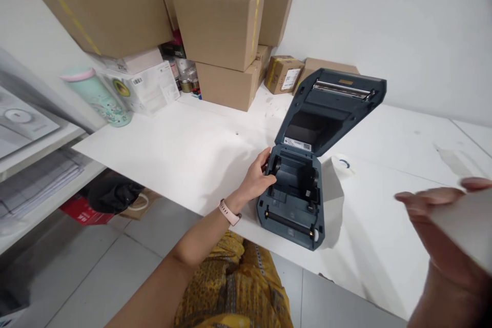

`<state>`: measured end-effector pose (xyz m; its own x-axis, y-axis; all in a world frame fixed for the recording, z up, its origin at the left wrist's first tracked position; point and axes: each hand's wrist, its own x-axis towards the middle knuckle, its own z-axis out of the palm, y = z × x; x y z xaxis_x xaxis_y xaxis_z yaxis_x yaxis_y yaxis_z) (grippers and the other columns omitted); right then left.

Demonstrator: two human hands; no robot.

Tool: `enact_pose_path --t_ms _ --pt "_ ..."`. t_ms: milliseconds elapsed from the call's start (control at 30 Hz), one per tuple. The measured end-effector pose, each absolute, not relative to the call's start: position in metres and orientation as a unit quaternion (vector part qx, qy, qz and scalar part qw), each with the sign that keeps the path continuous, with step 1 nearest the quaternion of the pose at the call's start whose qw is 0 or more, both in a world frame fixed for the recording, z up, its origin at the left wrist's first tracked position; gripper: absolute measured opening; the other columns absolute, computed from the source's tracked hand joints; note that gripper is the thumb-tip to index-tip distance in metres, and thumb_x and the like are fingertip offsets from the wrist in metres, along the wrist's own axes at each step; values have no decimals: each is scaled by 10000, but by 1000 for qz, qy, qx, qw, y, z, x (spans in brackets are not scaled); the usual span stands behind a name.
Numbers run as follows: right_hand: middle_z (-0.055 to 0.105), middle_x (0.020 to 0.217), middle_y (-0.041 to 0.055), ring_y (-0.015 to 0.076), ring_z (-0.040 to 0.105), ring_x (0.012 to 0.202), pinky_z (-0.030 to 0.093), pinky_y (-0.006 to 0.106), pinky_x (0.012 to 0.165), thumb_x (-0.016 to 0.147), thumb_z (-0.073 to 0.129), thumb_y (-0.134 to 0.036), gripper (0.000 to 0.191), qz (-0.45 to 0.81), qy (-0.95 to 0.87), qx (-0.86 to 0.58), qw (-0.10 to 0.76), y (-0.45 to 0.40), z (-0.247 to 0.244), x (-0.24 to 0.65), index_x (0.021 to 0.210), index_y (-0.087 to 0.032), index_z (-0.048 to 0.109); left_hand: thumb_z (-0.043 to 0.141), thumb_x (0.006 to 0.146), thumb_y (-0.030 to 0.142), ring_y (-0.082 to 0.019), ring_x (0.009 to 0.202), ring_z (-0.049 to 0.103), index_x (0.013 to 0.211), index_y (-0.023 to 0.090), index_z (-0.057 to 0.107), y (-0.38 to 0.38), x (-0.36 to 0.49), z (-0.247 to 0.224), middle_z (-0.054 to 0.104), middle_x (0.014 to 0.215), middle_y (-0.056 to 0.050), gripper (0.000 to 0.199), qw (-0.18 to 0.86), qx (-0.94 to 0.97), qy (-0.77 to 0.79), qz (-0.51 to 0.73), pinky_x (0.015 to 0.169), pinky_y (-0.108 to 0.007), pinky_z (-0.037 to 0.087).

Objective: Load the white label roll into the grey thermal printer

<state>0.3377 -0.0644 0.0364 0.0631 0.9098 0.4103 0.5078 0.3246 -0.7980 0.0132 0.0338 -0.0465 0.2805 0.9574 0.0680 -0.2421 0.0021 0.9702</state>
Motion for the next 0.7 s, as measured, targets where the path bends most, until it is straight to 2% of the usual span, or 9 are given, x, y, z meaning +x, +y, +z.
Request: enact_pose_path --t_ms 67,100,133,200,333,400,533,633,700 --pt "755 982 107 260 746 794 598 427 746 947 396 -740 541 290 -737 -462 399 -50 55 309 1309 -390 593 678 613 111 -338 1537 369 1564 174 376 34 13 -48 409 1647 -163 1000 616 508 345 494 1283 -471 261" --pt "759 1068 106 267 750 903 597 398 755 948 512 -663 457 304 -777 -461 302 -41 61 290 1267 -357 627 684 609 109 -344 1535 371 1562 173 376 34 13 -49 409 1646 -166 1003 616 505 344 497 1280 -477 265" --pt "748 1171 102 267 737 991 591 388 794 955 566 -587 420 284 -809 -471 210 -31 65 270 1282 -331 630 686 607 107 -347 1535 370 1561 171 376 34 14 -49 408 1647 -169 1005 616 504 344 499 1278 -479 269" --pt "732 1252 113 281 724 1042 575 404 840 984 543 -444 377 205 -849 -475 107 -12 66 234 1306 -266 627 678 604 103 -346 1538 367 1561 168 372 34 14 -48 406 1648 -170 1006 613 504 346 501 1276 -471 276" --pt "773 1135 108 304 729 1034 541 399 852 950 578 -283 307 78 -862 -499 -37 12 48 197 1237 -230 673 634 608 105 -337 1507 416 1545 161 395 31 16 -42 452 1616 -165 969 599 510 364 499 1253 -458 321" --pt "786 1048 97 295 736 1008 529 394 876 953 602 -301 278 59 -858 -506 -66 16 38 193 1207 -232 691 623 615 110 -338 1477 449 1515 146 436 29 16 -39 486 1589 -166 920 587 515 373 500 1235 -459 347" --pt "782 897 95 296 742 955 518 419 910 988 569 -388 257 48 -856 -511 -67 17 30 191 1088 -218 734 645 626 134 -343 1434 489 1494 125 462 26 16 -36 512 1562 -170 887 594 509 394 483 1190 -455 399" --pt "785 907 88 280 740 963 525 415 923 1012 533 -405 283 47 -864 -498 -53 13 29 192 1048 -219 743 667 625 142 -343 1417 502 1497 129 460 25 16 -36 521 1552 -165 896 600 501 406 473 1166 -446 423" --pt "798 988 92 268 745 978 547 413 914 1032 496 -365 293 38 -876 -480 3 3 27 194 1075 -213 743 673 623 137 -335 1416 504 1495 136 462 26 16 -36 530 1545 -157 897 602 500 402 475 1172 -435 416"
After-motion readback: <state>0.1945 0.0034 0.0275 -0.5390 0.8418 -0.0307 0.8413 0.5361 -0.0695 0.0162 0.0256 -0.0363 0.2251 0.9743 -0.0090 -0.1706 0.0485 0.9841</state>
